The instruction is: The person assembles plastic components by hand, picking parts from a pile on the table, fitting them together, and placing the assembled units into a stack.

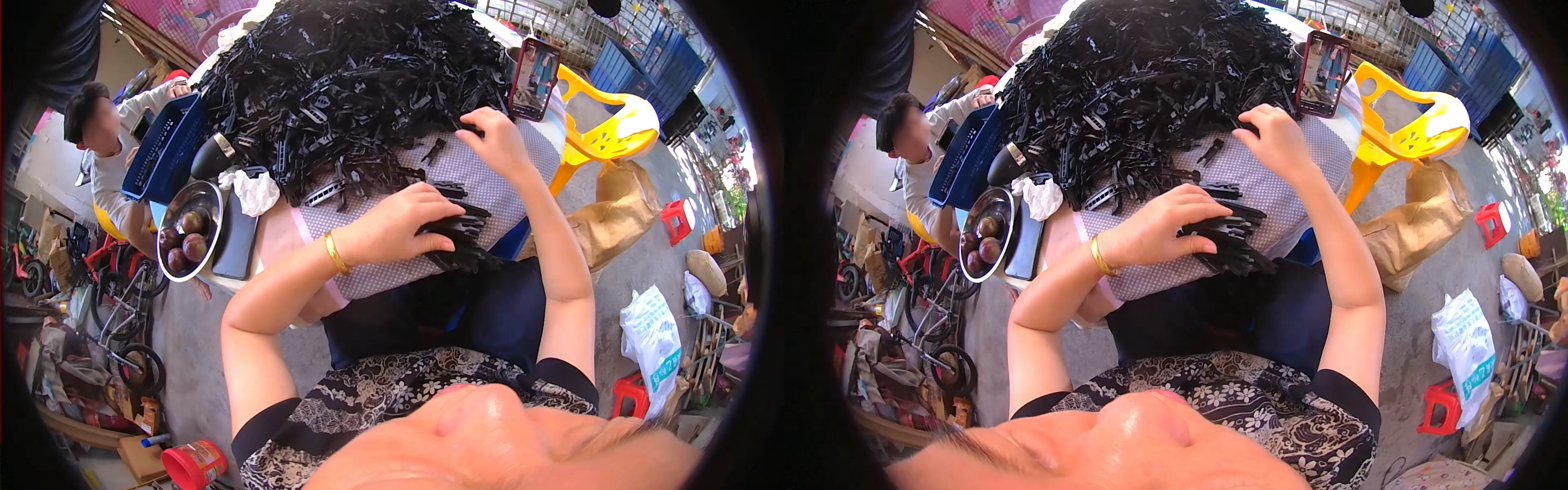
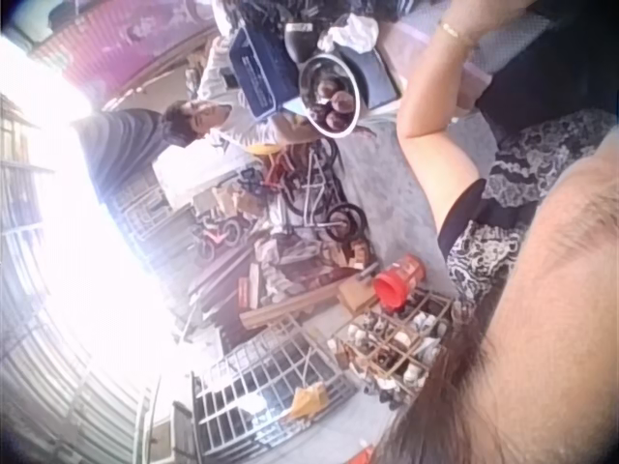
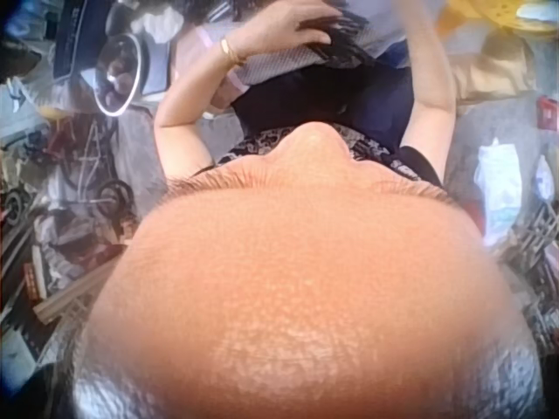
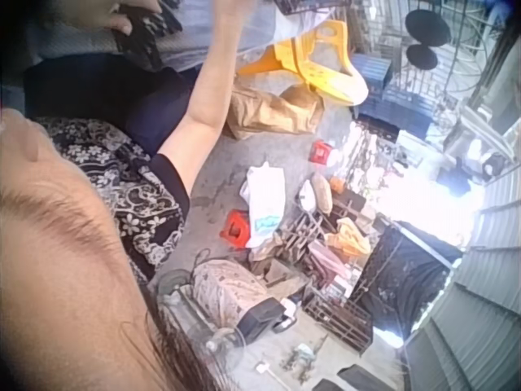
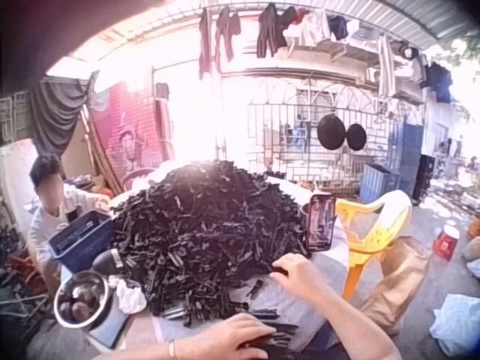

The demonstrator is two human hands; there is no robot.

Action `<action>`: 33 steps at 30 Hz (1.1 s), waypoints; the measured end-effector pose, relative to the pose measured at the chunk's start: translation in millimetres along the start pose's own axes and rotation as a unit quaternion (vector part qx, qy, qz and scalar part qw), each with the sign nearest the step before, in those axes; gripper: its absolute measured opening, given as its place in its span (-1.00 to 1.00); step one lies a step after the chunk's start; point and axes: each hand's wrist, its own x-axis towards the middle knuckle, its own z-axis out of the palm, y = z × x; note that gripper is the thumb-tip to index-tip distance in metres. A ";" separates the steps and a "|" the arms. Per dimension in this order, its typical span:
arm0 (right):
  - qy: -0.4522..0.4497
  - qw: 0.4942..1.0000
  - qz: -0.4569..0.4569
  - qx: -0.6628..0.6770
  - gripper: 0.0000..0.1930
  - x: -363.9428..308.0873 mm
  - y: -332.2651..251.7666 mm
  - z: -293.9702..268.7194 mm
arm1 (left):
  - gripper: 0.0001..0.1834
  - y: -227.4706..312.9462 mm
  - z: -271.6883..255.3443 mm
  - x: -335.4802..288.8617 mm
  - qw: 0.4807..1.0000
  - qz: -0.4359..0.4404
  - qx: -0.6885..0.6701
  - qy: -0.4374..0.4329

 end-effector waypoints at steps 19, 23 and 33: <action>0.041 0.948 0.087 0.304 -0.72 8.7 -37.6 -6.1 | -0.67 -28.8 -8.7 5.8 0.933 -0.233 -0.192 0.197; -0.102 0.870 0.078 0.476 -0.73 1.9 -71.8 0.4 | -0.59 -36.8 -7.6 6.2 0.913 -0.211 -0.272 0.217; -0.109 0.989 -0.099 -0.006 -0.69 -3.5 -39.0 12.1 | -0.55 -29.6 -20.3 2.0 0.861 -0.270 -0.362 0.233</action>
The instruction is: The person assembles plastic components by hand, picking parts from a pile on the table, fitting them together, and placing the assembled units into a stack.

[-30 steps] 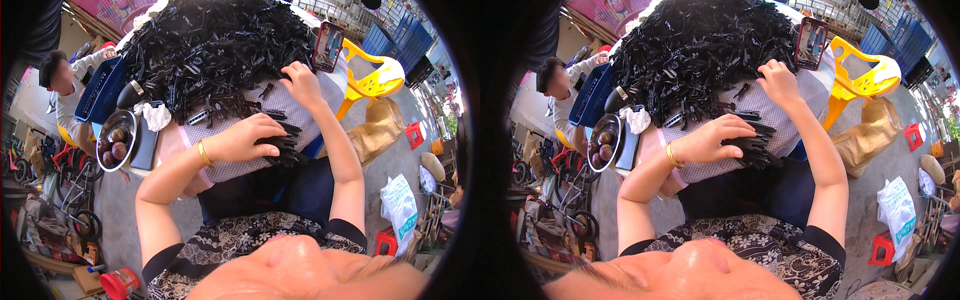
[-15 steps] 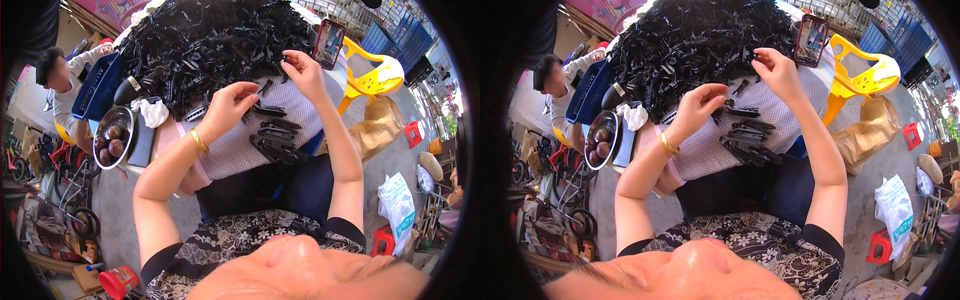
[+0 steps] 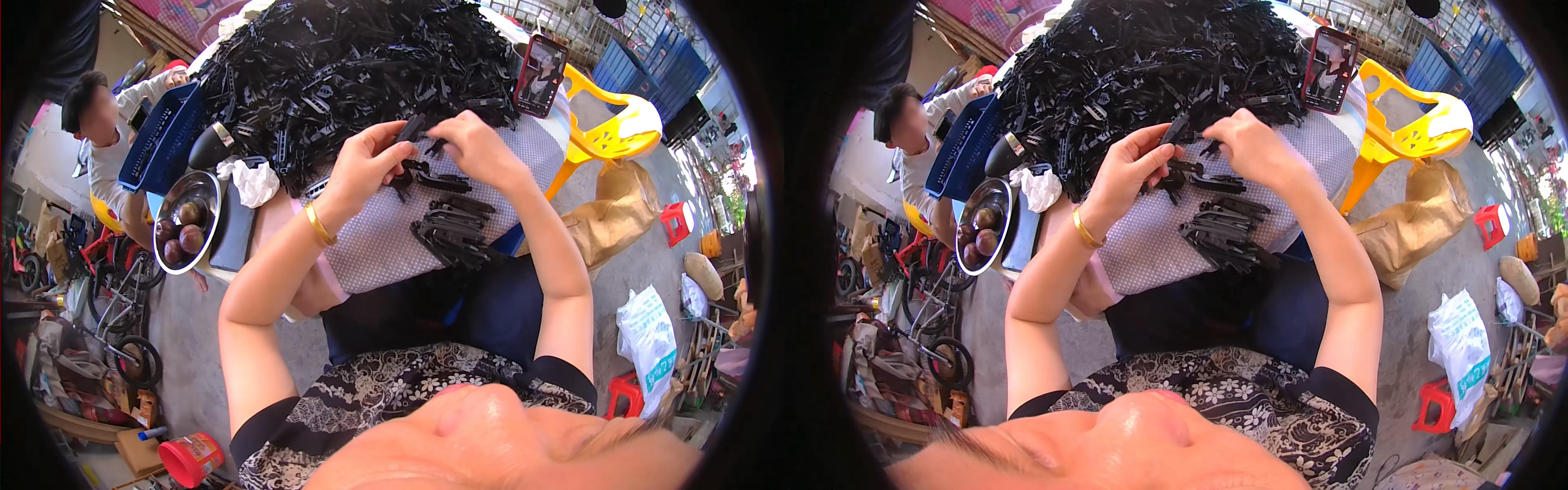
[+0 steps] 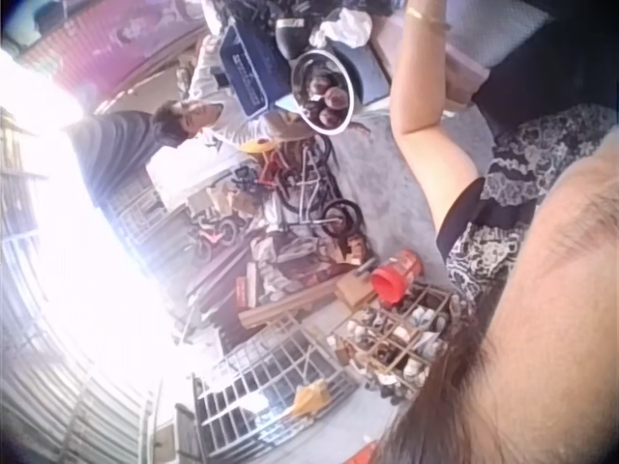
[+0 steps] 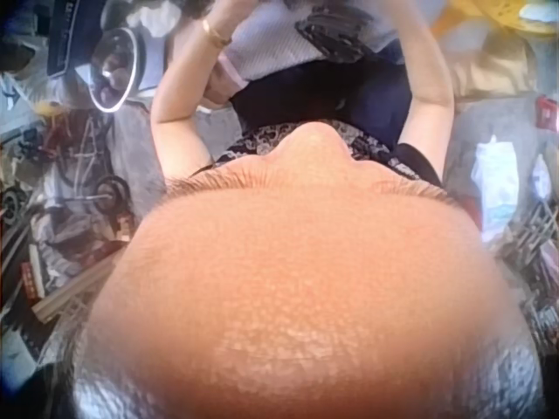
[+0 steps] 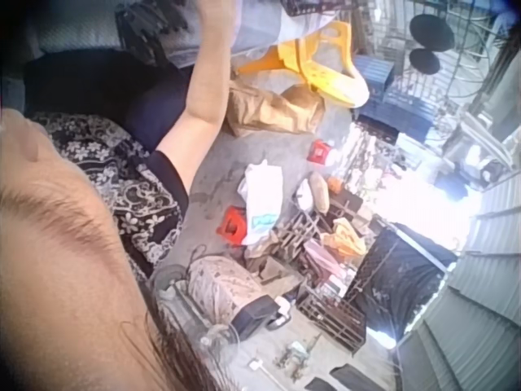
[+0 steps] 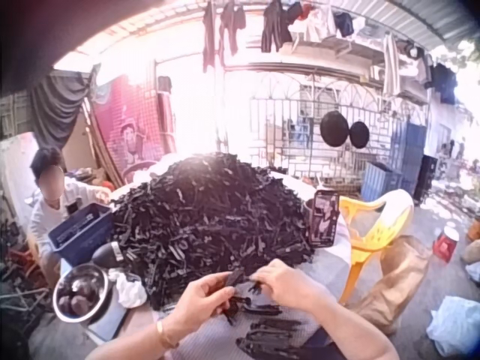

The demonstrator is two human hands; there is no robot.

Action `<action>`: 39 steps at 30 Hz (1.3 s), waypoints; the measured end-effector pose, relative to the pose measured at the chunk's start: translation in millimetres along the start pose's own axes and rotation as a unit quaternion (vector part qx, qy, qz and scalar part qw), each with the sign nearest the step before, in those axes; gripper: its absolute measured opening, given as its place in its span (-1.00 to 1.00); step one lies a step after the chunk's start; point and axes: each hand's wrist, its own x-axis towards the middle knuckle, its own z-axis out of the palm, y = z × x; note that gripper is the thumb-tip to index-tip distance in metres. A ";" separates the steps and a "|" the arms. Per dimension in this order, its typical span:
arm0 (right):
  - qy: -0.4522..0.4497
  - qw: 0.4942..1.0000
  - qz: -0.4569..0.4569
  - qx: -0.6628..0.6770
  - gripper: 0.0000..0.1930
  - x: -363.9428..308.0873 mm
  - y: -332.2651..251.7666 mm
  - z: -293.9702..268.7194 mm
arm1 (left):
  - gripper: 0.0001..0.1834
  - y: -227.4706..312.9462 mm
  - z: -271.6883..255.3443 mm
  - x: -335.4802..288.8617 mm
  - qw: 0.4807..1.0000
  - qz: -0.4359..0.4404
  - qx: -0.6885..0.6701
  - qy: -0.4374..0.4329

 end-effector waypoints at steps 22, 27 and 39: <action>0.100 0.917 0.078 0.378 -0.83 -11.0 -54.6 -2.7 | -0.55 0.0 7.3 -7.9 0.999 0.000 0.028 -0.034; 0.099 0.933 0.044 0.343 -0.84 -11.1 -58.0 -2.3 | -0.57 5.0 9.5 -9.5 0.998 0.005 0.057 -0.022; 0.022 0.976 0.037 0.214 -0.62 -14.0 -53.3 -29.6 | -0.64 4.8 14.8 -15.7 0.919 0.204 0.334 0.042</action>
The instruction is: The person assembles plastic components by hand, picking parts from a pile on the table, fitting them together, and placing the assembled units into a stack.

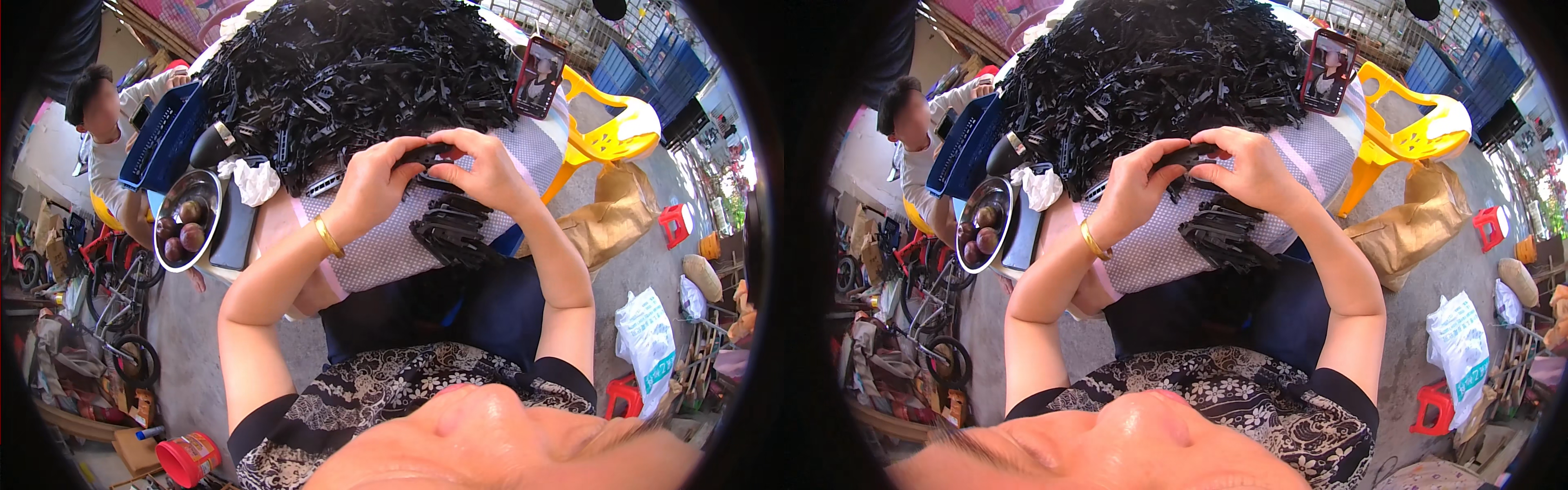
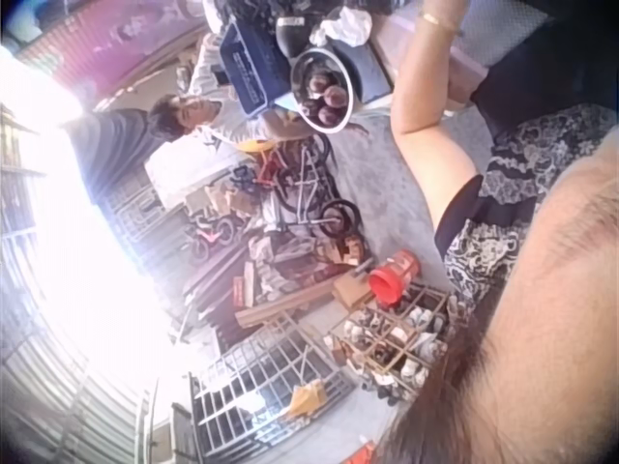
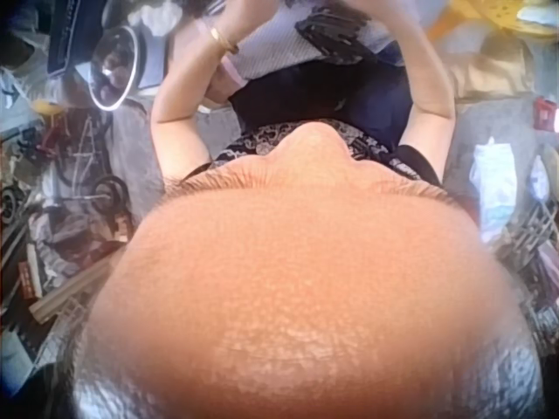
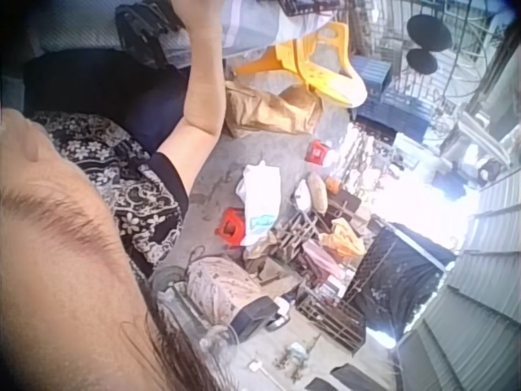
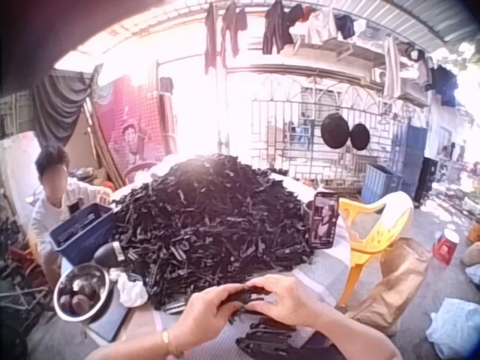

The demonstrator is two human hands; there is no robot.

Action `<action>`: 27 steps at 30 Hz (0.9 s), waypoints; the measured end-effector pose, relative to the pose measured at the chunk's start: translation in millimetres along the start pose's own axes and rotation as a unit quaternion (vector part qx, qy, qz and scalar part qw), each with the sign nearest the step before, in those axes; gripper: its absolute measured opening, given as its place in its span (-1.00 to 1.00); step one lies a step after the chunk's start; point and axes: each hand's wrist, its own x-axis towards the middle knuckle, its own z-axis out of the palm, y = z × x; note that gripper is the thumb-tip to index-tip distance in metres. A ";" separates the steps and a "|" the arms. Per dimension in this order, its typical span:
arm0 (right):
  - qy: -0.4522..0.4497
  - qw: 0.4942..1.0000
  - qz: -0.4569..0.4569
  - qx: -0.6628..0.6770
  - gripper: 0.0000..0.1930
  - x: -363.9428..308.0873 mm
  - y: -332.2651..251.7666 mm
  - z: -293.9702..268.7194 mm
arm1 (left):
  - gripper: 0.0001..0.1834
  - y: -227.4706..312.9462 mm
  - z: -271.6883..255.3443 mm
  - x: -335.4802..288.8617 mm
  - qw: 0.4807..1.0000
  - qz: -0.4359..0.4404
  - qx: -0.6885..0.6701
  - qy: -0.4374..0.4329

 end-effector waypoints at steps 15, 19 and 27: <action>0.022 0.999 -0.031 -0.013 -0.73 -4.4 8.4 -2.4 | -0.69 -7.1 0.0 6.5 0.987 -0.059 -0.138 -0.059; -0.046 0.968 0.061 0.238 -0.73 4.7 33.8 -10.6 | -0.70 -3.4 -2.3 4.8 0.983 -0.086 -0.144 -0.074; 0.095 0.948 0.088 -0.291 -0.68 7.6 88.7 -30.6 | -0.63 5.9 9.8 -9.3 0.957 0.160 -0.029 -0.240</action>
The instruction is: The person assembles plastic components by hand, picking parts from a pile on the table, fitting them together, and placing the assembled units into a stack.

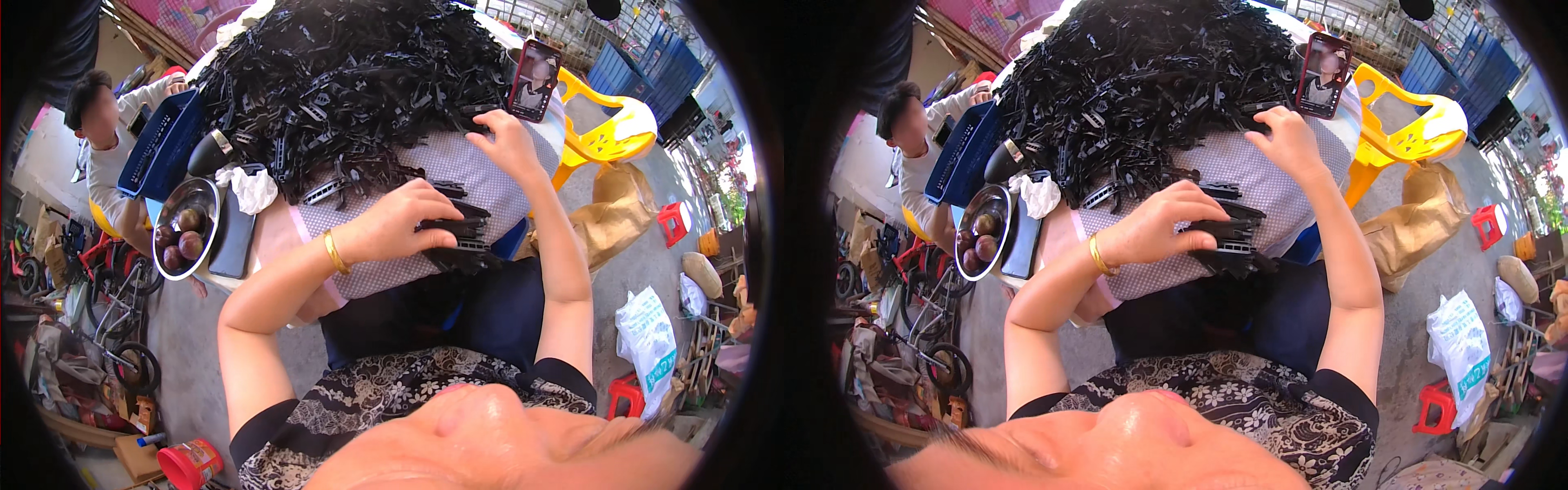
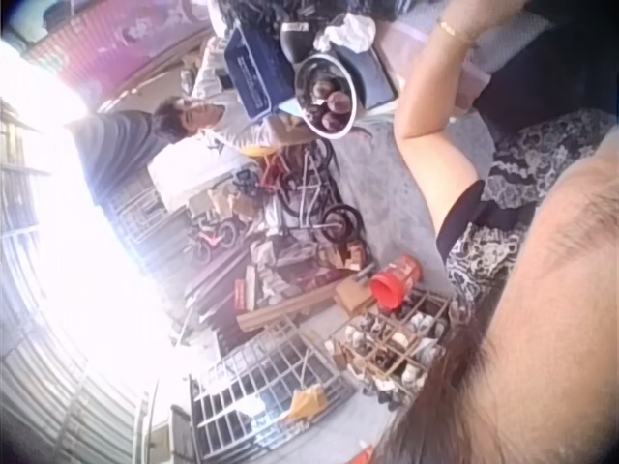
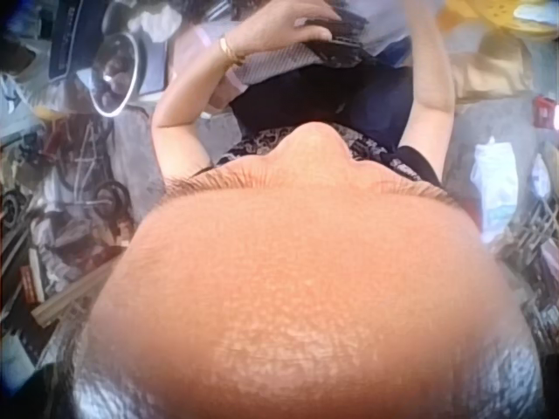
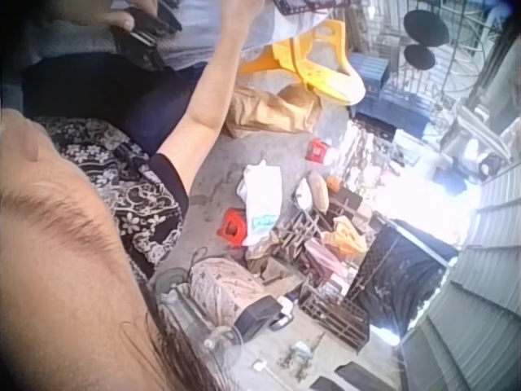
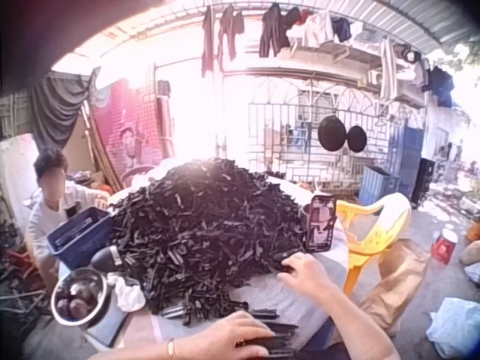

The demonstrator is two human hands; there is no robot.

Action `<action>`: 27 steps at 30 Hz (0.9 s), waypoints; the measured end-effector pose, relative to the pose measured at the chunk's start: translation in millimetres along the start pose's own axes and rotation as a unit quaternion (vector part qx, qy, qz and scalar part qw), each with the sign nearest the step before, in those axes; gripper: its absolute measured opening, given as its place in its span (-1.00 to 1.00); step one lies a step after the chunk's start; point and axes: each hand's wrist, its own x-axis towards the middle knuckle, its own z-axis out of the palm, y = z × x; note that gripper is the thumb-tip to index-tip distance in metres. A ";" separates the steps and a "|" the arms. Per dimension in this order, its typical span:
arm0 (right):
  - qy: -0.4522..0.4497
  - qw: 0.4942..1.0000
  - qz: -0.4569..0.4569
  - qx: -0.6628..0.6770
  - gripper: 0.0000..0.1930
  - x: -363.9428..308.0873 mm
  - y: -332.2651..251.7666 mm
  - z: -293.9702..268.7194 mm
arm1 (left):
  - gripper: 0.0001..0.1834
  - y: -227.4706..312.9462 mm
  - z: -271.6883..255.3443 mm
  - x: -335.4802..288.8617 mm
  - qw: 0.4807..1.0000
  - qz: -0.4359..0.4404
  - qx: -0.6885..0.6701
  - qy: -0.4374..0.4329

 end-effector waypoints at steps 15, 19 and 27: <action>-0.061 0.991 -0.114 -0.046 -0.78 5.0 -24.5 11.4 | -0.77 -23.9 -7.5 4.1 0.957 -0.201 -0.092 0.188; -0.122 0.976 -0.164 0.068 -0.77 -5.7 -47.0 8.5 | -0.74 -26.9 -8.9 9.1 0.969 -0.100 0.076 0.212; -0.090 0.970 -0.172 0.145 -0.79 -5.5 -36.2 9.8 | -0.71 -50.5 -10.8 38.1 0.969 -0.082 0.201 0.116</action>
